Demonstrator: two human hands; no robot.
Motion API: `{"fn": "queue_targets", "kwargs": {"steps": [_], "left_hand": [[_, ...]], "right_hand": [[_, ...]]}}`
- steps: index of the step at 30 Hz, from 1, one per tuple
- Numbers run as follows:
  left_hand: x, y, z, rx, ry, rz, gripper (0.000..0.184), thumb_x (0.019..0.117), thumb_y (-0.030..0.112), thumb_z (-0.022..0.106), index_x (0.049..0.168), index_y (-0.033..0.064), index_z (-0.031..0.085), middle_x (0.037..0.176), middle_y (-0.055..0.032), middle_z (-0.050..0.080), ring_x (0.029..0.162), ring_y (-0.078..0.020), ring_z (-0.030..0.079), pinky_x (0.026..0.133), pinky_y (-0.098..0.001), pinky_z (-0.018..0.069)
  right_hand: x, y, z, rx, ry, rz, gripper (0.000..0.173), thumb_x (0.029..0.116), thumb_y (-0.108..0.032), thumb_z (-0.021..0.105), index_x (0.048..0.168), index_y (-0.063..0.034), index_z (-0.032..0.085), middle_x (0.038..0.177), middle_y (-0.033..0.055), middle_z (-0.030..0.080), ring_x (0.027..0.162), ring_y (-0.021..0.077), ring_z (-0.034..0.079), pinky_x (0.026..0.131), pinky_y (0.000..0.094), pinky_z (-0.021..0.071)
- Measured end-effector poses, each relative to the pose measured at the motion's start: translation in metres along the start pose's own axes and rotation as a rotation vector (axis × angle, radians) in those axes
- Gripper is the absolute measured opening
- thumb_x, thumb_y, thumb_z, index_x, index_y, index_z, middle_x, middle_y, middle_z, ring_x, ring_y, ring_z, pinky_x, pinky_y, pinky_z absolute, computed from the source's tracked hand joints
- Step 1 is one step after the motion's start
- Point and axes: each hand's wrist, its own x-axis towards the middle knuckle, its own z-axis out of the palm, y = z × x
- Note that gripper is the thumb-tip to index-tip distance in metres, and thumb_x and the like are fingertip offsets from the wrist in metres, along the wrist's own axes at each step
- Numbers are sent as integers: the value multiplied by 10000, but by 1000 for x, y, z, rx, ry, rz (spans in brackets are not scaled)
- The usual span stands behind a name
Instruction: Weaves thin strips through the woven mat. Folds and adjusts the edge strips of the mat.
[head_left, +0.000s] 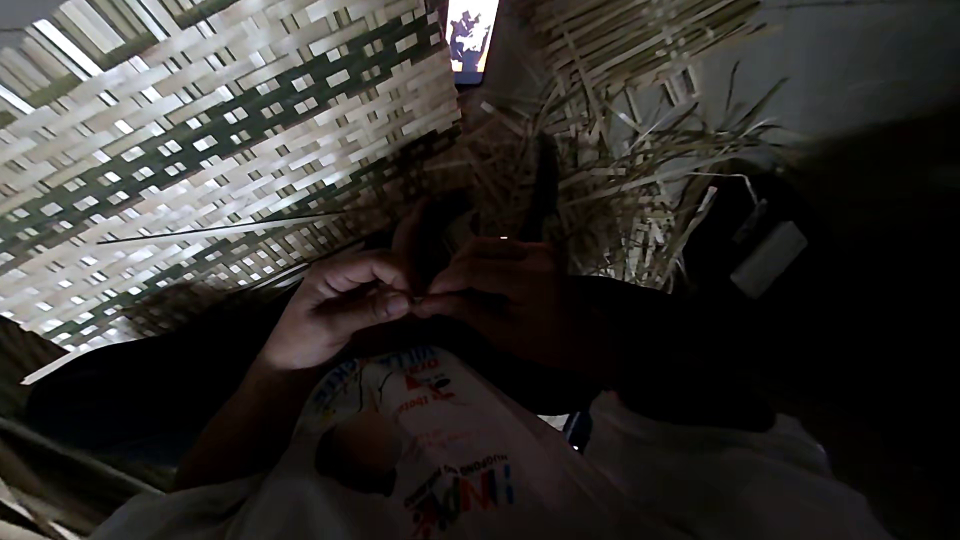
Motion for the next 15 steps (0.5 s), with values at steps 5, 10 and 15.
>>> {"fn": "queue_targets", "kwargs": {"steps": [5,10,15], "left_hand": [[0,4,3,-55,-22,-11,96,977,212,694,957,126,730,927,58,694,829,-15,644,727,-174,547],[0,5,6,-140,-64,-21,97,991,200,673,980,127,736,939,45,709,862,-38,670,765,-208,577],[-3,-1,2,-192,-113,-29,108,1000,207,663,1010,131,739,980,33,722,913,-67,693,814,-258,604]], "right_hand": [[-1,-1,-3,64,-30,-4,147,964,-198,720,934,-60,761,889,6,714,801,25,651,686,176,525],[-1,-3,-4,103,-34,-22,158,968,-186,714,935,-36,749,883,19,700,786,10,638,680,143,520],[-2,-4,-3,142,-44,-30,160,975,-187,708,934,-36,742,870,13,690,789,14,637,688,149,525]]}}
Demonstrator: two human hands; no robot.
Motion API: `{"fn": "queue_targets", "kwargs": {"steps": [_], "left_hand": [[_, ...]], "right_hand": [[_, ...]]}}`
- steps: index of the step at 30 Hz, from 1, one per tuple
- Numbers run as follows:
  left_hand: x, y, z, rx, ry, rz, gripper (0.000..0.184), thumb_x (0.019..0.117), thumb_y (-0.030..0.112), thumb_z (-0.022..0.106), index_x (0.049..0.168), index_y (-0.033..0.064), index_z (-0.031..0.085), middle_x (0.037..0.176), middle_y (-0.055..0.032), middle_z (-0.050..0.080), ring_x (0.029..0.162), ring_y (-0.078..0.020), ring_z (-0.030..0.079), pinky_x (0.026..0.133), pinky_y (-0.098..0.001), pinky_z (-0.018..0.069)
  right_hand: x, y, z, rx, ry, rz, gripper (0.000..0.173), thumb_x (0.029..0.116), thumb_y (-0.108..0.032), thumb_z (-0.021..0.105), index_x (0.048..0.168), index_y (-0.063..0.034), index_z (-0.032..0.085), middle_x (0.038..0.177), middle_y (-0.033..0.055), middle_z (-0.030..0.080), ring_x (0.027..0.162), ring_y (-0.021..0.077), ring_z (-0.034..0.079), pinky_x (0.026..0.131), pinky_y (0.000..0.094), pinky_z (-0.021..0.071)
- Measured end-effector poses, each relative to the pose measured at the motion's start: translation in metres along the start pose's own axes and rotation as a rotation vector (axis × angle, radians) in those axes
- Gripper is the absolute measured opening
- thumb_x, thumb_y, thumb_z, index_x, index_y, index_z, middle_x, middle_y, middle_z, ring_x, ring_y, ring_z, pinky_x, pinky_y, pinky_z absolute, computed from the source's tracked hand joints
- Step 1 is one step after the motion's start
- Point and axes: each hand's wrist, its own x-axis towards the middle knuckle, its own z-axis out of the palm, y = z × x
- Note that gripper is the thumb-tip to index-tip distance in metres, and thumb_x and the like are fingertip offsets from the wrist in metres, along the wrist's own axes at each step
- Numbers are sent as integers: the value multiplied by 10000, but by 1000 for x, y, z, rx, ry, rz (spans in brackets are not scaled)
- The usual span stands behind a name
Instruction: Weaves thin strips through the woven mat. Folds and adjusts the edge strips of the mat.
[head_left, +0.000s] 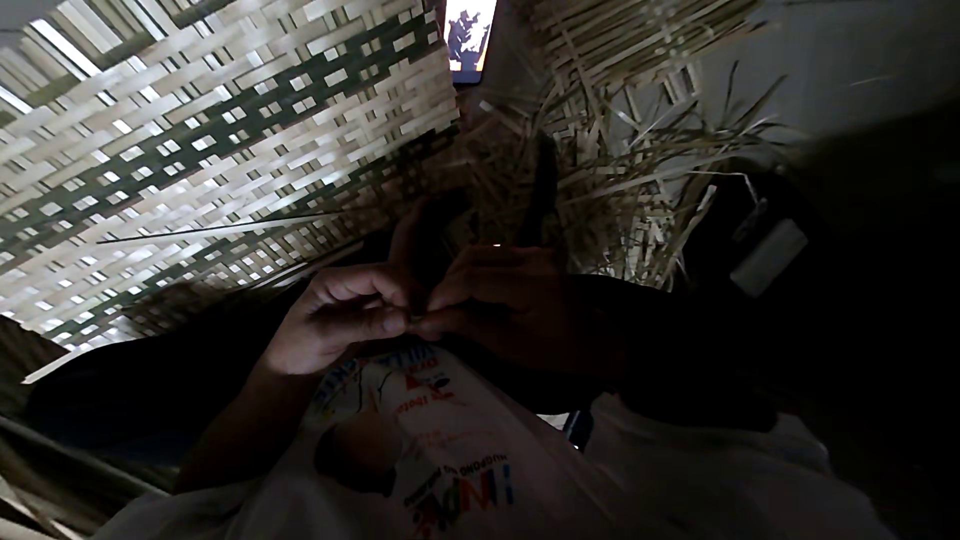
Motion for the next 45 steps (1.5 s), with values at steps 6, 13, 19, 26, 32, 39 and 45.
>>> {"fn": "queue_targets", "kwargs": {"steps": [6,13,19,26,32,39,45], "left_hand": [[-1,-1,-1,-54,-35,-16,99,997,174,658,1016,121,740,983,18,730,929,-81,702,829,-267,606],[-1,-5,1,-124,-77,-9,106,1004,171,644,1015,123,738,988,31,722,941,-67,690,843,-259,593],[1,-6,8,-121,-88,-7,107,1007,202,643,998,160,741,989,84,708,945,-12,661,836,-206,561],[2,-11,9,-126,-83,6,95,1011,195,643,1037,170,731,996,85,705,943,-11,657,840,-203,561],[3,-10,9,-129,-45,-16,99,992,198,680,1056,135,721,982,46,717,924,-46,685,823,-234,592],[-7,13,3,-156,29,40,186,999,178,665,1173,122,702,1063,-4,729,949,-139,735,847,-352,644],[-44,37,-21,51,264,146,167,1018,252,638,1098,159,751,1048,-8,765,907,-146,756,834,-347,649]], "right_hand": [[0,-2,2,21,-1,-13,160,963,-176,722,914,-26,746,855,22,690,774,22,639,678,155,525],[-1,-2,2,65,-3,-25,143,951,-158,734,913,-20,740,857,20,685,767,7,626,672,139,517],[0,-8,-2,149,-7,36,180,919,-146,768,992,9,715,873,25,681,771,-22,623,676,101,524],[3,-9,-5,194,-31,92,350,910,-163,778,1174,14,632,844,-21,635,731,-52,589,657,85,519],[5,-7,-5,164,-33,102,370,913,-174,772,1197,24,643,847,-30,619,740,-65,568,672,66,496],[39,-20,-5,-3,-104,-20,319,948,-206,737,1188,-10,660,915,5,693,764,-17,628,679,138,540],[82,-19,26,-97,-180,-89,294,979,-161,685,1216,13,686,934,47,708,797,5,635,750,140,539]]}}
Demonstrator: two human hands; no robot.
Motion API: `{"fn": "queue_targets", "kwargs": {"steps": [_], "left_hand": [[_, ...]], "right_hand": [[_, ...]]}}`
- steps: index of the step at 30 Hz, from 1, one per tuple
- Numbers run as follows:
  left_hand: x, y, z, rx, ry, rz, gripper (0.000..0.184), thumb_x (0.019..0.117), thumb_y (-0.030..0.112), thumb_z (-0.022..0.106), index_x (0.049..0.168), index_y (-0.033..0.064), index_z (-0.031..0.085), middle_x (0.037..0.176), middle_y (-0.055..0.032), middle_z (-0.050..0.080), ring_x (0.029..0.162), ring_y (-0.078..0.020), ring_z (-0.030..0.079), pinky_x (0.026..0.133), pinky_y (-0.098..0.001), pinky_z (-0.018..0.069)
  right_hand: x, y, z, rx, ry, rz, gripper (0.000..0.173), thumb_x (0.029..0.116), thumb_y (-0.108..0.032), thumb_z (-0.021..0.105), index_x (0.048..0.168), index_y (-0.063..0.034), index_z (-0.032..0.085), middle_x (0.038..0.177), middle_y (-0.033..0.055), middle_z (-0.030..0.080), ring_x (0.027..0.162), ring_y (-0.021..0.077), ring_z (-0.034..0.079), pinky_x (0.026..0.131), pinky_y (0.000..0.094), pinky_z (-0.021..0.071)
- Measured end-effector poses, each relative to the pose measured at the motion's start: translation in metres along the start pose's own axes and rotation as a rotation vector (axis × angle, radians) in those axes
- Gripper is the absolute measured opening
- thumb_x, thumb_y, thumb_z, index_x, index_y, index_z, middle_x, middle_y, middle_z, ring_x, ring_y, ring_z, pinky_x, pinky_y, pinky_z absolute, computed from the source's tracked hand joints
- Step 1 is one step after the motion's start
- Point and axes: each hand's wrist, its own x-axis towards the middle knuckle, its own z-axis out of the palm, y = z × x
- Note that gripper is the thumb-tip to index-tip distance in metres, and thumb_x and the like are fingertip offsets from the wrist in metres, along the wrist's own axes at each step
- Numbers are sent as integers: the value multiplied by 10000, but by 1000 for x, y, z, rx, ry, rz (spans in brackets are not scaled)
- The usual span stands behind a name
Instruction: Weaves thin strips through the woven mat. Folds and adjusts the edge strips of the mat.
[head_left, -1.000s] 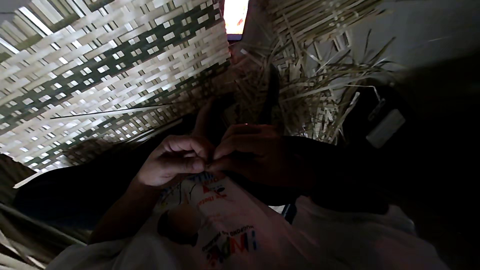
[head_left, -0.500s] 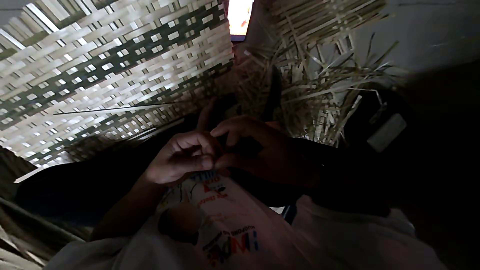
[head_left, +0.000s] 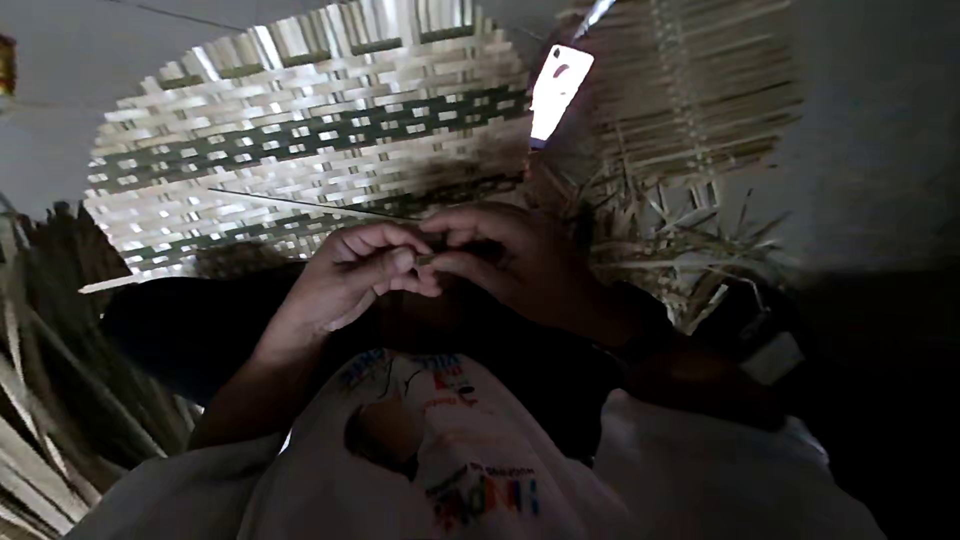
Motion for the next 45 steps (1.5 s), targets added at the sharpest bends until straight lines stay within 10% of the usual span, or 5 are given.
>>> {"fn": "queue_targets", "kwargs": {"steps": [8,20,28,38,45], "left_hand": [[-36,8,-29,22,199,-28,126,986,160,655,971,173,780,884,26,769,783,-94,743,778,-300,642],[-35,-14,-19,-477,-2,21,138,983,229,676,1028,146,778,873,22,748,801,-78,721,766,-279,624],[-32,-3,-19,58,133,214,126,992,273,678,1019,188,767,923,61,756,823,-67,727,779,-270,627],[-29,-13,-3,20,129,218,115,993,246,673,1028,168,751,926,70,739,820,-45,707,766,-216,603],[-13,-22,16,491,204,406,243,1016,297,649,1228,179,658,1168,103,657,1046,-34,647,919,-238,564]], "right_hand": [[20,7,38,-1,-46,-70,212,993,-106,649,1142,18,733,1038,92,748,922,36,689,862,169,553],[29,-3,33,174,-133,-30,163,987,-109,663,1041,14,755,958,29,720,874,-22,652,802,127,546],[25,-8,16,228,-272,38,187,1026,-91,585,1081,16,728,959,14,692,826,-34,611,717,109,515],[11,-16,7,211,-274,38,191,1028,-106,586,1060,4,739,952,23,692,883,-17,627,789,118,522],[-18,-59,-21,-443,-161,135,241,1017,-151,557,1140,-93,756,1070,64,699,925,132,672,771,265,557]]}}
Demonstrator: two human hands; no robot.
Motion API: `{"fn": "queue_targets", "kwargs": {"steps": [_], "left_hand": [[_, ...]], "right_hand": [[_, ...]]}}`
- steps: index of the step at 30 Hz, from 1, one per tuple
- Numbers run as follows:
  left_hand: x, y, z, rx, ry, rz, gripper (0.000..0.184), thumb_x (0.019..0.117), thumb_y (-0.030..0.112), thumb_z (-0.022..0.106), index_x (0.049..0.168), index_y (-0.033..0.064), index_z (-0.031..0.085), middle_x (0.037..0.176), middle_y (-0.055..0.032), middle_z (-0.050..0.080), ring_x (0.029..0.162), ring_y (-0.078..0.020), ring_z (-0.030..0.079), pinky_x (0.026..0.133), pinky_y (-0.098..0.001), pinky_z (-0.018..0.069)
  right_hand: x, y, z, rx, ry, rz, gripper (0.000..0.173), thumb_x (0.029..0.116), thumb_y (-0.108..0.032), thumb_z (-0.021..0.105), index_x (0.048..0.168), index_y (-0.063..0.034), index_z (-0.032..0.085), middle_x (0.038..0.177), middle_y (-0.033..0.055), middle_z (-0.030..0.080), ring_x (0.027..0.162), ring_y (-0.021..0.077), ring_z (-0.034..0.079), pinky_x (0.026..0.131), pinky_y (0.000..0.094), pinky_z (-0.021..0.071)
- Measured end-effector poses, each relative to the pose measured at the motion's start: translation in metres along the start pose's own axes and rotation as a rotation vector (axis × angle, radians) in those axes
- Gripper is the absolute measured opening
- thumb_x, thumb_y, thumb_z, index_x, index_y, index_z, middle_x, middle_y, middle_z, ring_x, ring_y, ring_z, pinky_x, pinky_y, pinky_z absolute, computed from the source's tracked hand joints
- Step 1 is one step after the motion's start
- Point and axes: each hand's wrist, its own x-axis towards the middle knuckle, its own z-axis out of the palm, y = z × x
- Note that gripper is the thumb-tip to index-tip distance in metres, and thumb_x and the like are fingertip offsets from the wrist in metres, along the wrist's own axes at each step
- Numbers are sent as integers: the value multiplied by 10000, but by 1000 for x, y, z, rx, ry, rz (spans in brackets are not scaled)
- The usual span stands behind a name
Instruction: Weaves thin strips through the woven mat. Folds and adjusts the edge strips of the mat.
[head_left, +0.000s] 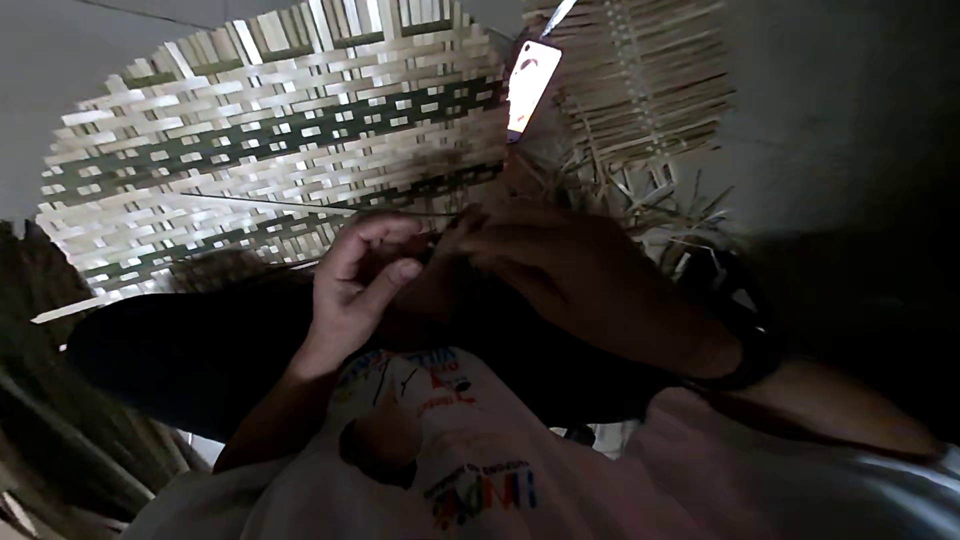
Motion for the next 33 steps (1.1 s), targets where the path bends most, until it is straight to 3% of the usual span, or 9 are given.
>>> {"fn": "queue_targets", "kwargs": {"steps": [4,7,12,16,20,24,27,31,33], "left_hand": [[-2,-10,28,23,6,58,104,987,218,693,1054,143,669,1059,69,663,1022,-37,652,905,-247,572],[-6,-18,45,-63,-85,16,118,972,130,697,1079,83,677,1078,43,682,988,-13,653,880,-212,575],[-13,-26,40,-75,-104,-83,135,938,84,720,1064,89,671,1049,28,676,921,-35,653,814,-213,581],[-18,-19,19,26,-84,-145,142,937,80,716,1076,74,686,1047,29,696,930,-43,672,828,-222,589],[-17,-13,-1,88,-77,-163,149,947,88,700,1095,81,700,1063,51,710,922,-25,678,819,-206,589],[-16,-5,-14,188,-96,-43,91,923,158,754,1006,129,731,1046,65,707,1006,-47,672,885,-220,580],[-16,-4,-12,201,-104,10,83,920,155,759,999,151,733,1055,78,695,1023,-45,661,898,-217,574],[-16,-4,-7,244,-141,21,73,925,174,754,995,166,737,1061,91,673,1051,-34,631,916,-202,546],[-16,-2,-6,254,-150,23,80,932,184,744,1012,190,737,1080,120,672,1070,-6,628,920,-180,547]], "right_hand": [[-30,-6,-4,-124,74,166,217,1033,-194,570,1121,-82,734,1029,67,656,853,133,648,695,242,550],[-48,-11,10,3,83,293,173,1005,-209,610,1080,-106,727,972,15,663,835,62,637,723,192,546],[-52,-12,46,153,171,410,149,930,-145,692,1036,-59,753,954,52,706,769,68,659,674,208,567],[-40,-8,74,244,269,314,138,946,-149,684,1011,-43,744,883,38,692,745,25,633,664,140,536],[-21,9,100,397,380,113,164,916,-130,724,981,19,744,867,83,713,760,51,657,693,169,556],[-1,27,124,575,543,-101,232,967,-94,656,807,69,691,720,99,668,654,46,616,635,177,535],[19,20,139,708,731,-13,343,1009,-138,621,705,18,591,628,34,564,571,6,523,546,160,458],[33,6,143,1037,838,69,92,1003,-127,627,941,-64,604,803,-50,603,704,-38,559,655,150,506],[37,-4,142,1129,885,54,69,979,-64,643,922,-57,605,776,-53,607,668,-56,563,630,115,507]]}}
